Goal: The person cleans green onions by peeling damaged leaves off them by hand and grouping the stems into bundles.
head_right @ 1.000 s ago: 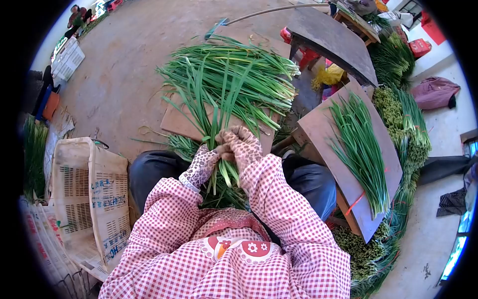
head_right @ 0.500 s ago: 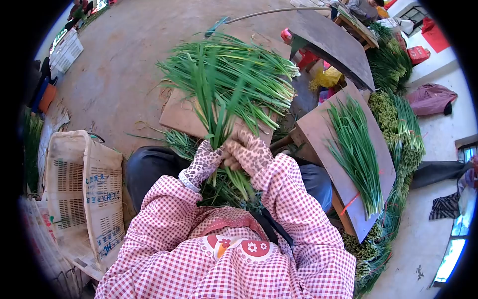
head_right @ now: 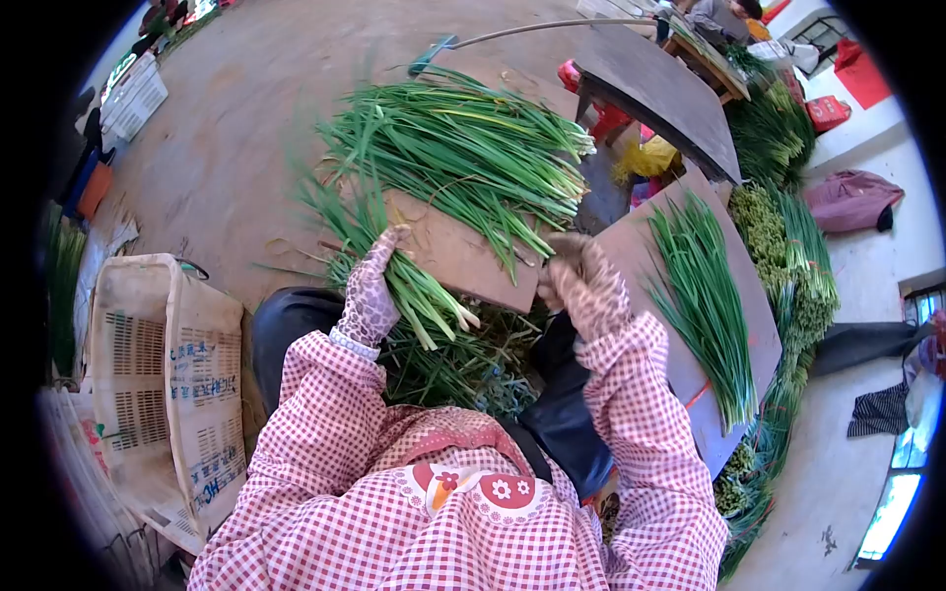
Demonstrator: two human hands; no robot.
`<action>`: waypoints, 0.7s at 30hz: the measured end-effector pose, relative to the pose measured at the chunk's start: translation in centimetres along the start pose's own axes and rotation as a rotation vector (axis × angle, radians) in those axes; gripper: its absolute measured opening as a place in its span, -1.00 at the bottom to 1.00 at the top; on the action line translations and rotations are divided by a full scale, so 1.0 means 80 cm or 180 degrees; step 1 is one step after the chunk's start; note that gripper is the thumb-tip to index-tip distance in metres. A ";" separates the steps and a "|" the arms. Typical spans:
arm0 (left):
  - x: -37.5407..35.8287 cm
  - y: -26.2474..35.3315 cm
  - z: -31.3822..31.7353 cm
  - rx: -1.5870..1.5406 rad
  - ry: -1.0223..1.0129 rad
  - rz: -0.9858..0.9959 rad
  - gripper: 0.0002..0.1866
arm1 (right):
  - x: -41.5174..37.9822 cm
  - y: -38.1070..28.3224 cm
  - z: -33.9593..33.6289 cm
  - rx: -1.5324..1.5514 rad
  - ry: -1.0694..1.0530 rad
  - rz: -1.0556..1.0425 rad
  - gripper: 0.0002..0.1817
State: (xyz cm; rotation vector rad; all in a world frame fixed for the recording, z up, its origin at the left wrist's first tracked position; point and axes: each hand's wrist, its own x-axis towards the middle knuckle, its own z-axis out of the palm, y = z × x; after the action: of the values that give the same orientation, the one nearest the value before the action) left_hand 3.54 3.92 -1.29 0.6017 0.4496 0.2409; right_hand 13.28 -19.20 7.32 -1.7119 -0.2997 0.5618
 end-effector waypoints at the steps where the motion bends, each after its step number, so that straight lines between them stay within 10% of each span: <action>1: 0.002 0.000 -0.006 -0.0007 0.0016 0.0032 -0.72 | 0.005 0.045 -0.021 -0.0809 -0.0320 -0.0374 -0.68; 3: 0.008 -0.001 -0.011 -0.0059 -0.0089 0.0148 -0.70 | -0.006 0.043 -0.029 -0.3499 -0.1109 0.0057 -0.63; 7: -0.006 0.004 0.005 0.0292 -0.0299 -0.0252 -0.68 | -0.001 0.010 0.016 -0.0887 -0.0976 0.0733 -0.46; 11: -0.009 -0.006 0.008 0.1342 -0.0667 -0.0004 -0.68 | 0.009 -0.012 0.073 -0.1250 -0.1610 0.0922 -0.47; 21: -0.007 -0.018 0.002 0.1354 -0.0425 -0.0359 -0.59 | 0.023 0.041 0.093 -0.0652 -0.0515 0.1083 -0.74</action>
State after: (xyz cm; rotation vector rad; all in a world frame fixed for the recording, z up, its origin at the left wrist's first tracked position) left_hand 3.24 2.53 -1.82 0.9988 0.4058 -0.0061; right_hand 10.58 -12.74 2.73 -1.9341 -0.1849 0.9492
